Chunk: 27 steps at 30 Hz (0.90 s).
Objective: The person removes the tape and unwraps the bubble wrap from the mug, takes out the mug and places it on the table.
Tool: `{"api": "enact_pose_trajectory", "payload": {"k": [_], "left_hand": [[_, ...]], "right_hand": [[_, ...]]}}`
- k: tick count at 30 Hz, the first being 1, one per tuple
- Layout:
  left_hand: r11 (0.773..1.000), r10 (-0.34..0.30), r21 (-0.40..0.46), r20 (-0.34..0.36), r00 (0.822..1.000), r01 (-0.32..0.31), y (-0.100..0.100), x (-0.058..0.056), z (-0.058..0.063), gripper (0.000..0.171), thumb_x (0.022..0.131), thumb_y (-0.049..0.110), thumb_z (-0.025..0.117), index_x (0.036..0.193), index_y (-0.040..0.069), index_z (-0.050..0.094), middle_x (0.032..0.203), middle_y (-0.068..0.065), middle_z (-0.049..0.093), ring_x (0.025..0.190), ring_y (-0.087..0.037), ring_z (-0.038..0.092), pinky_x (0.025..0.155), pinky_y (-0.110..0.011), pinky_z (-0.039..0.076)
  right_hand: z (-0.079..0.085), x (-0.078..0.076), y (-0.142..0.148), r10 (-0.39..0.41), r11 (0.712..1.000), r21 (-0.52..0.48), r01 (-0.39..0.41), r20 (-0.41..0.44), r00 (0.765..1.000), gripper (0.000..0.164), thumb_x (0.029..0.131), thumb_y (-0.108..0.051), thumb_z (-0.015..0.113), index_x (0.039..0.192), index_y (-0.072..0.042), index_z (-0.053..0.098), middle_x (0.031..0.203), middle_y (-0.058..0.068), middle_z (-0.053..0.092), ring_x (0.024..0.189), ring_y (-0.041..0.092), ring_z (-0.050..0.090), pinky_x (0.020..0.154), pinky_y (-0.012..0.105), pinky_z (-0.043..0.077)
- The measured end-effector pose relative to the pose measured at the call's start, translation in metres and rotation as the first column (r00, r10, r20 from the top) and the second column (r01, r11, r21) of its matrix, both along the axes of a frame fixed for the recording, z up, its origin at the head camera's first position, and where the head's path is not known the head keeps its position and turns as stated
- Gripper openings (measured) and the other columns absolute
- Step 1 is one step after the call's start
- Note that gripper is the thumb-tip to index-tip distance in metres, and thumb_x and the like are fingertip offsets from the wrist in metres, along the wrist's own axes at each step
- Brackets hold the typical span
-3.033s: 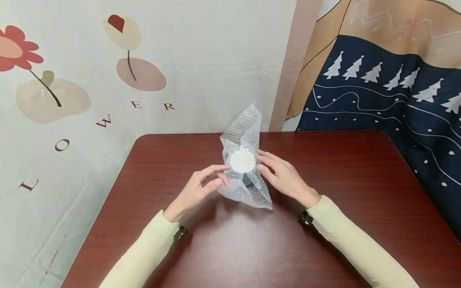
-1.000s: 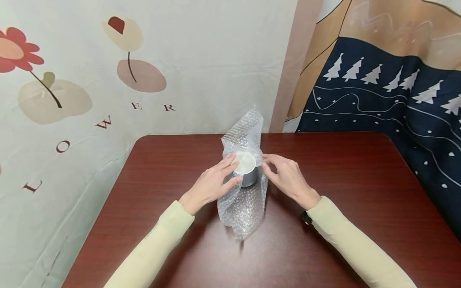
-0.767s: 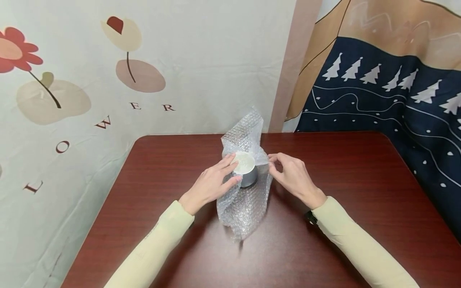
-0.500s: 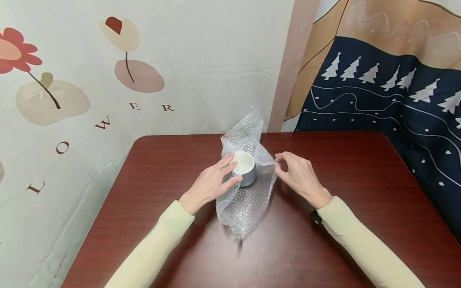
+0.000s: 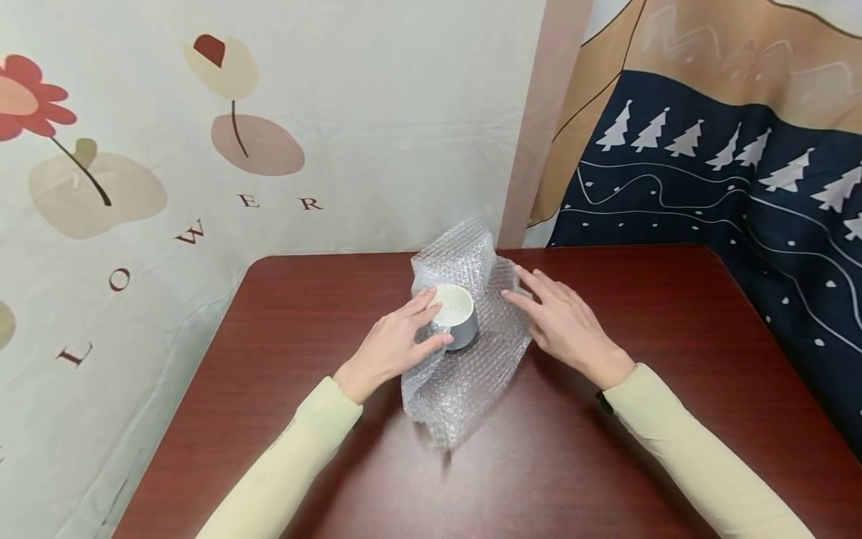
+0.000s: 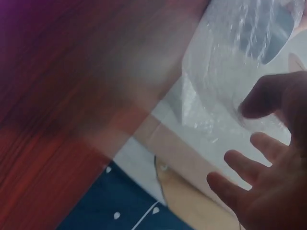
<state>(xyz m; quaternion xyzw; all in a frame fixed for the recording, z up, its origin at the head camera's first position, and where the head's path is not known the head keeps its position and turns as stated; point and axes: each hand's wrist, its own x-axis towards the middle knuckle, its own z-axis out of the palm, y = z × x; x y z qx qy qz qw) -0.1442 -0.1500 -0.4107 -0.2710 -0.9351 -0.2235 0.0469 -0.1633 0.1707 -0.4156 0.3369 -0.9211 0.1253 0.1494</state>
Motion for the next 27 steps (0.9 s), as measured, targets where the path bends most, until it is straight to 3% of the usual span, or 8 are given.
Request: {"api": "enact_pose_trajectory", "payload": {"k": [4,10,15,20,24,27], "left_hand": [[1.000,0.019,-0.003,0.009,1.000,-0.019,0.002,-0.001,0.000,0.073,0.094,0.056,0.070,0.146,0.006,0.060,0.163,-0.005,0.041,0.148,-0.023,0.041,0.106,-0.053,0.048],[0.999,0.052,-0.013,-0.060,0.997,-0.053,0.007,-0.001,-0.001,0.080,0.087,0.058,0.077,0.141,0.001,0.063,0.159,-0.010,0.046,0.147,-0.025,0.044,0.110,-0.049,0.045],[0.997,0.069,-0.015,-0.091,0.993,-0.071,0.011,0.000,-0.003,0.077,0.086,0.055,0.080,0.137,-0.001,0.065,0.157,-0.013,0.049,0.145,-0.026,0.046,0.106,-0.051,0.049],[0.997,0.073,-0.014,-0.066,0.995,-0.074,0.013,0.005,-0.005,0.072,0.087,0.051,0.078,0.137,0.000,0.066,0.157,-0.012,0.048,0.145,-0.026,0.047,0.097,-0.054,0.054],[0.997,0.076,-0.007,-0.076,0.994,-0.077,0.013,0.005,-0.006,0.068,0.088,0.048,0.078,0.136,0.000,0.067,0.156,-0.013,0.049,0.144,-0.027,0.048,0.095,-0.055,0.055],[0.997,0.076,-0.008,-0.087,0.993,-0.077,0.014,0.003,-0.004,0.066,0.089,0.046,0.077,0.136,0.001,0.067,0.156,-0.013,0.050,0.143,-0.027,0.048,0.095,-0.054,0.055]], "right_hand": [[0.001,-0.001,0.012,-0.122,0.992,0.039,0.120,0.047,0.991,0.053,0.089,-0.019,0.073,0.141,-0.009,0.064,0.165,0.015,0.037,0.151,0.041,0.031,0.115,0.066,0.032],[-0.001,-0.001,0.027,-0.235,0.964,0.151,0.221,0.086,0.968,0.053,0.092,-0.041,0.071,0.131,-0.005,0.071,0.157,0.020,0.046,0.150,0.045,0.030,0.116,0.070,0.025],[-0.010,0.002,0.031,-0.287,0.932,0.287,0.223,0.205,0.936,0.067,0.091,-0.050,0.072,0.137,-0.001,0.066,0.153,0.024,0.049,0.149,0.050,0.030,0.114,0.074,0.023],[-0.018,0.003,0.032,-0.294,0.925,0.330,0.188,0.308,0.905,0.072,0.089,-0.050,0.075,0.140,0.000,0.063,0.152,0.025,0.050,0.147,0.051,0.032,0.113,0.075,0.025],[-0.020,0.001,0.032,-0.282,0.931,0.318,0.177,0.320,0.905,0.073,0.089,-0.049,0.076,0.139,0.001,0.063,0.149,0.026,0.053,0.144,0.051,0.037,0.111,0.074,0.029],[-0.017,-0.001,0.030,-0.275,0.938,0.289,0.191,0.283,0.919,0.074,0.089,-0.049,0.076,0.140,0.003,0.062,0.148,0.026,0.054,0.143,0.051,0.039,0.111,0.073,0.030]]}}
